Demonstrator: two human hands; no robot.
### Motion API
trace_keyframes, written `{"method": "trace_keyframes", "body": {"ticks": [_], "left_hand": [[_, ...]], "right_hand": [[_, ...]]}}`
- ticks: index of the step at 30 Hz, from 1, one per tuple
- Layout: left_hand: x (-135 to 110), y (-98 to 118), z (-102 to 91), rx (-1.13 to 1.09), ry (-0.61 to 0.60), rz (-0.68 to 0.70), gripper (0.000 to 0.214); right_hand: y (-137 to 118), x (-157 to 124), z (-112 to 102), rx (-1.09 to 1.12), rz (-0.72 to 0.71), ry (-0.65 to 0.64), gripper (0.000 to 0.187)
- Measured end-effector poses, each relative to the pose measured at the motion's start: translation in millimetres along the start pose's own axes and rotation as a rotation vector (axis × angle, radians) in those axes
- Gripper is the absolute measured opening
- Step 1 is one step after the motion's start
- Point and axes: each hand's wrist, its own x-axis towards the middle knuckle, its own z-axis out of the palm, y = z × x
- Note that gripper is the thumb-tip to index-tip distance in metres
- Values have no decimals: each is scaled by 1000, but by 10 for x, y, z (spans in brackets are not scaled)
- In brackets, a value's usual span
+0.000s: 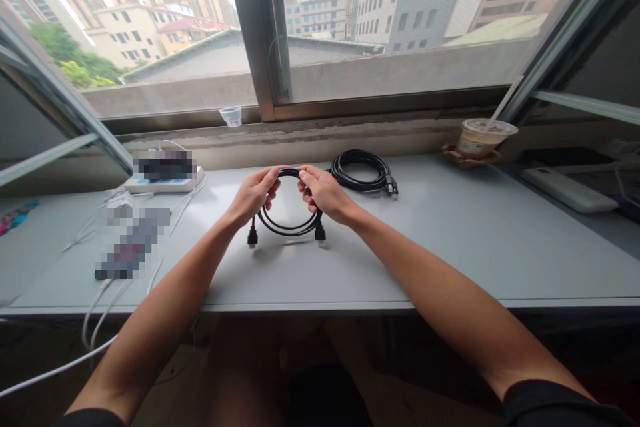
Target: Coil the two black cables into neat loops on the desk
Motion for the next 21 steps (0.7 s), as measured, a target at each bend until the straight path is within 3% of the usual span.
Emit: {"method": "trace_keyframes", "body": {"ticks": [4,7,13,21], "left_hand": [[19,22,-73,-55,96,5,45],[31,33,-141,-83,117,-24,44],[-19,127,-147,-87,41,-41,41],[-68,130,-121,-162,-55,-105,32]], "right_hand": [[-12,61,-84,26,-7,109,25],[23,94,-155,-4,24,123,28],[7,80,-209,-59,-66,93,41],[-43,58,-151,-4,-60,90,48]]}}
